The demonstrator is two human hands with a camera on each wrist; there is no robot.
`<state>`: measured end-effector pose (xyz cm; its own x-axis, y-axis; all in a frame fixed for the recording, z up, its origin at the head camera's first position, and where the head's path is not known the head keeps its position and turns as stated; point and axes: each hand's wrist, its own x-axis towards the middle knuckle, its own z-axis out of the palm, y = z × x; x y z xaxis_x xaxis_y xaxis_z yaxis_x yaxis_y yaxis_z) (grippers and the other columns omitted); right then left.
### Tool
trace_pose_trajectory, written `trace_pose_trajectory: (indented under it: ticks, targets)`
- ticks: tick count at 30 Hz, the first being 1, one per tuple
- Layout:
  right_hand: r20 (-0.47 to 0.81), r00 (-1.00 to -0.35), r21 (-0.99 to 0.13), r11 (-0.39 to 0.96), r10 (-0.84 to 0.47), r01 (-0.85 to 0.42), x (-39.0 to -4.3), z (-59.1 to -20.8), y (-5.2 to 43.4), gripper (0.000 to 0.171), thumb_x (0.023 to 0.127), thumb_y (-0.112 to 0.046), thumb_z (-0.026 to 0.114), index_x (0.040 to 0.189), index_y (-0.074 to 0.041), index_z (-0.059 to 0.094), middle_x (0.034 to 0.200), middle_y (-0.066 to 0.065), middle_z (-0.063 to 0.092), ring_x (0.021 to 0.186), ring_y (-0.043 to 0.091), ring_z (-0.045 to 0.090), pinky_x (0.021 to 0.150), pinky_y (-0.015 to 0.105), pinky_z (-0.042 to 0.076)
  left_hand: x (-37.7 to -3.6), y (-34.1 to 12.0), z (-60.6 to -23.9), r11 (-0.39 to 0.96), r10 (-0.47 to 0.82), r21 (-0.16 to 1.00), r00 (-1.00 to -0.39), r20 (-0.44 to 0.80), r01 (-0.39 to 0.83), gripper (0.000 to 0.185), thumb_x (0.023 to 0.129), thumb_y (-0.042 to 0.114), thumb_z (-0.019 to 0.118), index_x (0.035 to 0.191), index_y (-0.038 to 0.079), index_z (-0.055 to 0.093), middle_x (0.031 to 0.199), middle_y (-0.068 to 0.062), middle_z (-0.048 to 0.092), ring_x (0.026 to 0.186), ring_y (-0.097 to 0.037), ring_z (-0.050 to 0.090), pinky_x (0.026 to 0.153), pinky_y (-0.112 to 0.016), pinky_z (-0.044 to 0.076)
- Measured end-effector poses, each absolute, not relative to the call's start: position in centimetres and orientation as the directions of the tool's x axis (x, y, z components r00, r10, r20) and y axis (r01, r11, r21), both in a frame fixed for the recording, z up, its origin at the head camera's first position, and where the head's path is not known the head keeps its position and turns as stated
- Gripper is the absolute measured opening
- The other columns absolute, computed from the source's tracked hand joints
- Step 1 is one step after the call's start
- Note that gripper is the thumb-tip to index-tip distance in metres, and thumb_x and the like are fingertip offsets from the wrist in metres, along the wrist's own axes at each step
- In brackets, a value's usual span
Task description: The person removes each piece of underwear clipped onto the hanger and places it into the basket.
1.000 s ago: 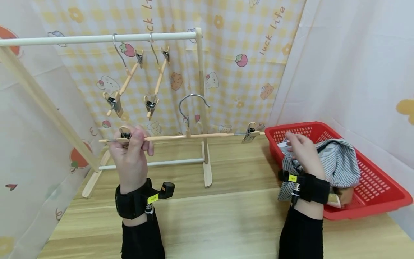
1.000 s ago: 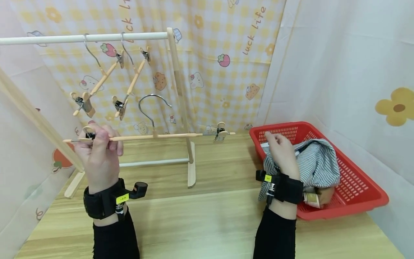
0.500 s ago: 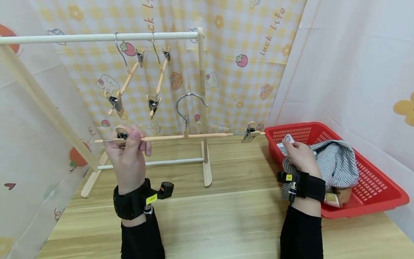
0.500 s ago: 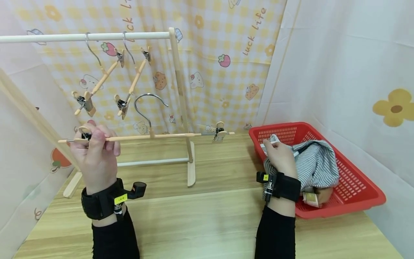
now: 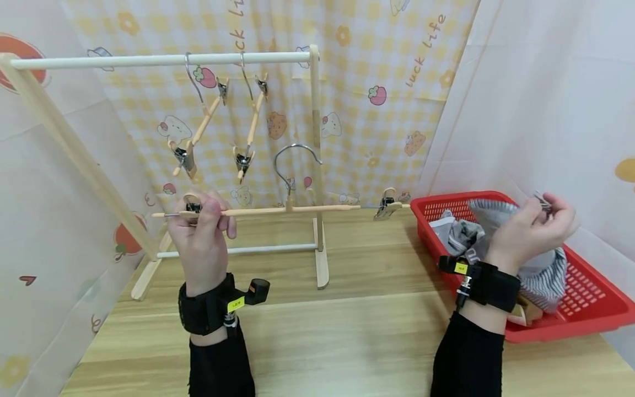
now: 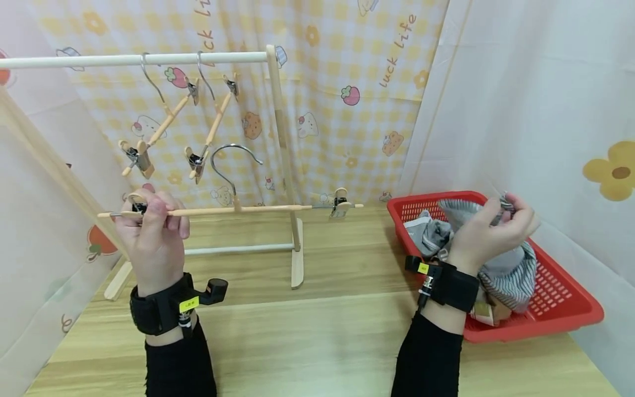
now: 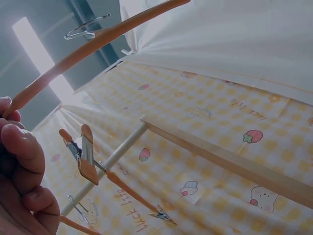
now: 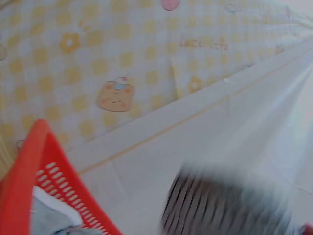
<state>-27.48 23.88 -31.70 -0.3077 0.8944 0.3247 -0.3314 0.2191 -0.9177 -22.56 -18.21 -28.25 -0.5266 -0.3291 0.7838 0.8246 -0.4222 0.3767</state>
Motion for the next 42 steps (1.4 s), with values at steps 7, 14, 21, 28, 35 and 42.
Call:
trace_pose_trajectory:
  ticks: [7,14,21,28,35,42]
  targets:
    - [0.378,-0.450,-0.883,0.169,0.809,-0.439,-26.7,-30.6,21.0,0.025,0.097,-0.007,0.046,0.103,-0.008,0.070,0.102,-0.003,0.055,0.086,0.007,0.047,0.079,0.022,0.034,-22.6,-18.1,-28.2,-0.398,-0.314,0.383,-0.516,0.797,0.833,0.030,0.091,0.000,0.066,0.070,-0.009,0.047,0.062,-0.009,0.046,0.052,-0.016,0.039,0.040,-0.023,0.038]
    - [0.708,-0.617,-0.613,-0.136,0.342,-0.778,-25.6,-29.9,16.1,0.031,0.101,-0.017,0.048,0.103,0.007,0.068,0.094,0.016,0.072,0.086,0.025,0.068,0.082,0.030,0.051,-22.7,-17.7,-28.5,-0.409,-0.307,0.393,-0.530,0.790,0.823,0.029,0.092,0.003,0.068,0.072,-0.008,0.050,0.063,-0.008,0.046,0.053,-0.016,0.039,0.041,-0.023,0.037]
    - [0.802,-0.594,-0.593,-0.200,-0.063,-0.780,-23.2,-29.2,13.6,0.032,0.100,-0.020,0.060,0.114,0.009,0.066,0.094,0.010,0.071,0.086,0.018,0.067,0.080,0.027,0.051,-22.7,-17.0,-28.8,-0.429,-0.290,0.428,-0.570,0.769,0.796,0.030,0.093,0.006,0.068,0.071,-0.001,0.048,0.064,-0.007,0.047,0.055,-0.017,0.037,0.042,-0.022,0.037]
    - [0.812,-0.584,-0.569,-0.231,-0.004,-0.790,-23.0,-29.1,12.7,0.031,0.099,-0.012,0.061,0.113,0.015,0.062,0.085,0.013,0.068,0.074,0.021,0.066,0.073,0.032,0.055,-22.7,-17.2,-28.7,-0.432,-0.149,0.469,-0.574,0.805,0.770,0.033,0.091,0.026,0.073,0.080,-0.002,0.060,0.066,-0.007,0.052,0.052,-0.015,0.042,0.043,-0.026,0.040]
    - [0.818,-0.575,-0.560,-0.262,-0.021,-0.786,-23.6,-28.9,12.4,0.032,0.099,-0.016,0.062,0.115,0.012,0.063,0.086,0.012,0.066,0.074,0.021,0.065,0.072,0.032,0.055,-22.5,-17.4,-28.5,-0.471,-0.175,0.419,-0.547,0.818,0.777,0.049,0.095,0.045,0.063,0.090,-0.003,0.062,0.063,-0.007,0.056,0.050,-0.016,0.048,0.042,-0.027,0.040]
    - [0.825,-0.565,-0.558,-0.197,-0.025,-0.806,-24.1,-29.2,12.7,0.036,0.104,-0.026,0.052,0.110,0.005,0.068,0.089,0.012,0.069,0.070,0.020,0.067,0.071,0.030,0.050,-21.6,-17.3,-28.1,-0.566,-0.405,0.283,-0.560,0.723,0.774,0.048,0.098,0.038,0.061,0.082,-0.006,0.055,0.062,-0.010,0.055,0.048,-0.016,0.050,0.036,-0.024,0.038]
